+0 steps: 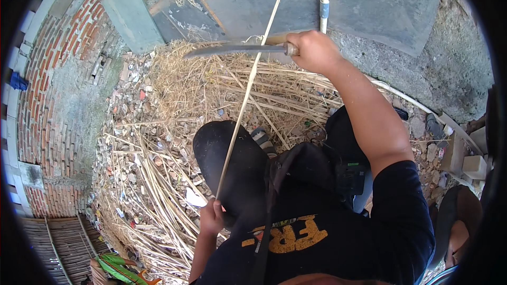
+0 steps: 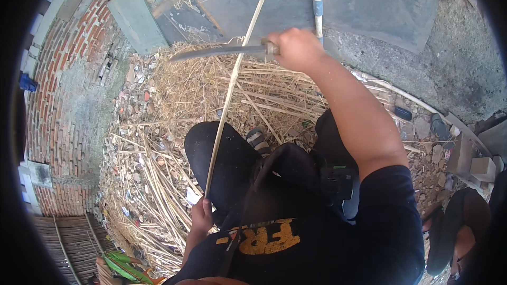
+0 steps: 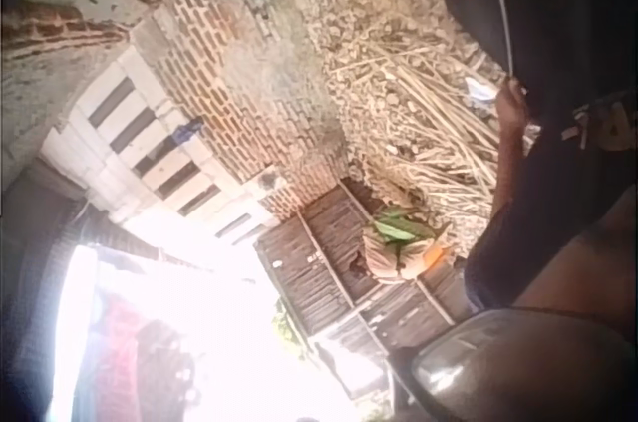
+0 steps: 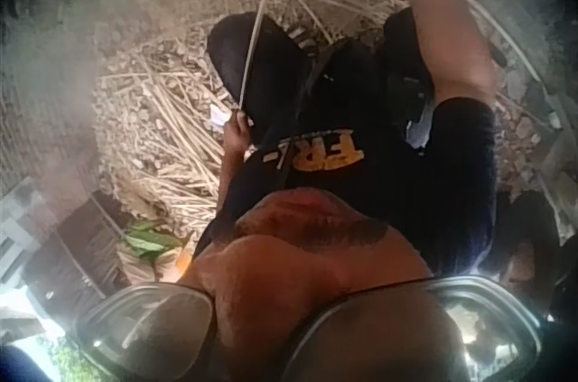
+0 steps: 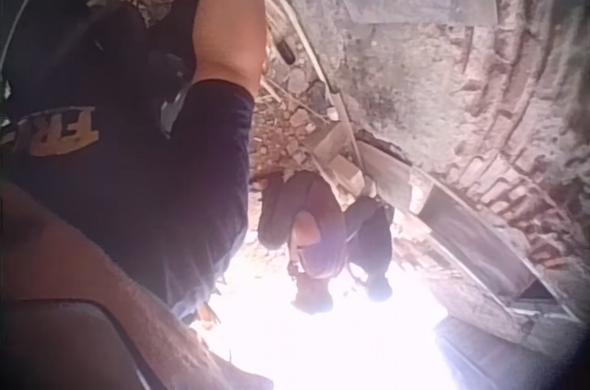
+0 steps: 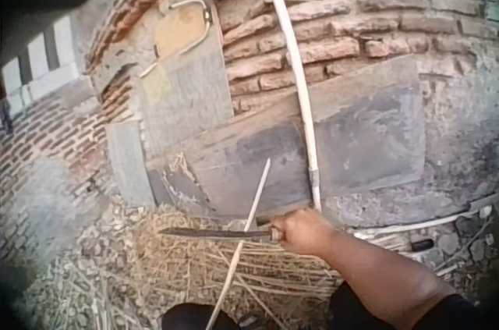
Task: The person uses a large knife to shave and smooth down a long thin strip of bamboo while sitting on the ground.
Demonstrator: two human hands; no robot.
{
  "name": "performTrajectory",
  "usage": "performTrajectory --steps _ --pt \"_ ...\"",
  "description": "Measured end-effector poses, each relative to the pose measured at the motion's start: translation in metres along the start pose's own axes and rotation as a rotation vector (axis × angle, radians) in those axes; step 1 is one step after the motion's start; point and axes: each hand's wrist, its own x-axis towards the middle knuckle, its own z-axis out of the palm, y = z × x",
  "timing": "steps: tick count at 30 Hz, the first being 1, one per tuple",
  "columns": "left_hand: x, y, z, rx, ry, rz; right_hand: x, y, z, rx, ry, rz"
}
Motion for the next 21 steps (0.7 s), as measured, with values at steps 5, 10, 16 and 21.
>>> performTrajectory --steps 5,10,16,21 --pt "-0.003 -0.012 0.015 0.017 0.059 0.034 -0.009 -0.042 -0.006 -0.168 -0.186 -0.209" --pt "0.001 -0.014 0.020 0.051 0.075 0.032 0.003 0.019 -0.009 -0.036 -0.153 0.154" --pt "-0.001 -0.007 0.011 -0.032 0.058 0.054 0.000 -0.017 -0.015 -0.008 -0.199 -0.049" --pt "0.005 -0.004 0.007 -0.048 -0.011 0.003 0.001 0.020 0.009 0.172 -0.101 0.044"
